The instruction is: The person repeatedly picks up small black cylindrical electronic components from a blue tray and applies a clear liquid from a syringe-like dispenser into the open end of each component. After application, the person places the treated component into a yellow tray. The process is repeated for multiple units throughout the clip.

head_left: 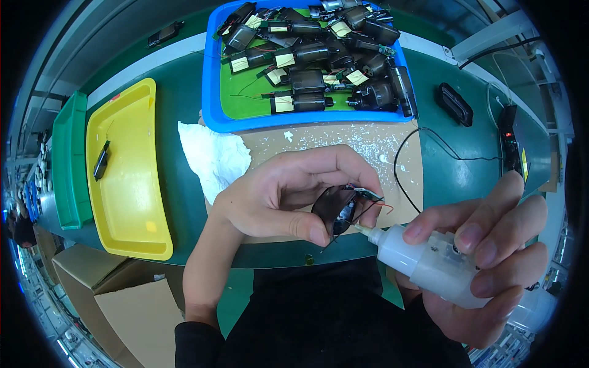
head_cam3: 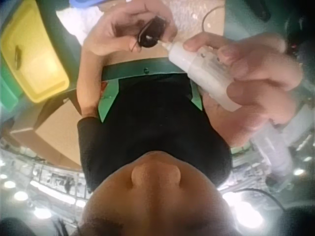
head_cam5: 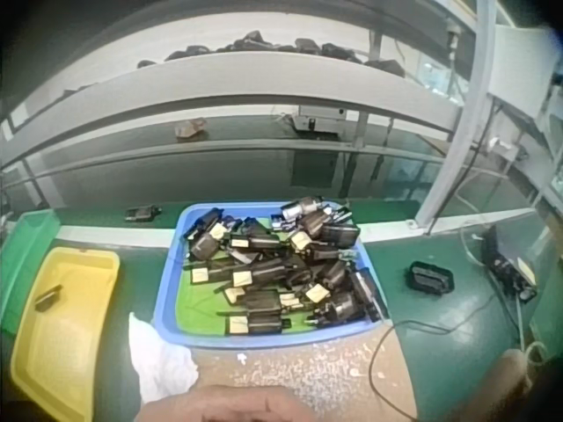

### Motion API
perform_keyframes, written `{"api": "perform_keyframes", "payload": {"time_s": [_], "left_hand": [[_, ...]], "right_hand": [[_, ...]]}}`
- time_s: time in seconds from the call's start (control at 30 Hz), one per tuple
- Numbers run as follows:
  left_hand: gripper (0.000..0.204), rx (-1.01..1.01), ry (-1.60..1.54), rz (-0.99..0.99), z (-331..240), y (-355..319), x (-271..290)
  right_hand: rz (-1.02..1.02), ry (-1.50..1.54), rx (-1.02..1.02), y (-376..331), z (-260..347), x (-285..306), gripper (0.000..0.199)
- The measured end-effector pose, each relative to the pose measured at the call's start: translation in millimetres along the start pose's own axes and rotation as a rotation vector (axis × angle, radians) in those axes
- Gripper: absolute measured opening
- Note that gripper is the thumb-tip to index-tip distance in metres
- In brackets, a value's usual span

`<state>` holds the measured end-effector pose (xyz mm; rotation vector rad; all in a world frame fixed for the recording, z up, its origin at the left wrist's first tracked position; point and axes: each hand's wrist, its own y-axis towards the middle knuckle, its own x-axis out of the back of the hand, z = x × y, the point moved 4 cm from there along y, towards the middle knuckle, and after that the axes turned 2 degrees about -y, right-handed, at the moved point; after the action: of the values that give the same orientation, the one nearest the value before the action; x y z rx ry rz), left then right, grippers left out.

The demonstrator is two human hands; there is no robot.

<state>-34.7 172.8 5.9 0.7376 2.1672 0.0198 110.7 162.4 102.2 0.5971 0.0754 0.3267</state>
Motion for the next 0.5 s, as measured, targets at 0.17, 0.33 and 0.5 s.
{"api": "perform_keyframes", "payload": {"time_s": [0.17, 0.33, 0.5], "left_hand": [[0.044, 0.011, 0.019, 0.013, -0.9, 0.2, 0.9], [0.045, 0.026, 0.001, 0.027, -0.3, -1.5, 1.3], [0.045, 0.023, 0.012, 0.038, -0.3, 1.0, 1.4]], "right_hand": [[-0.009, -0.011, -0.008, -0.8, 0.1, 0.0, 0.029], [0.013, 0.021, -0.022, 0.2, -0.2, 0.0, 0.028], [0.012, 0.002, -0.063, -0.5, 3.1, 2.7, 0.027]]}}
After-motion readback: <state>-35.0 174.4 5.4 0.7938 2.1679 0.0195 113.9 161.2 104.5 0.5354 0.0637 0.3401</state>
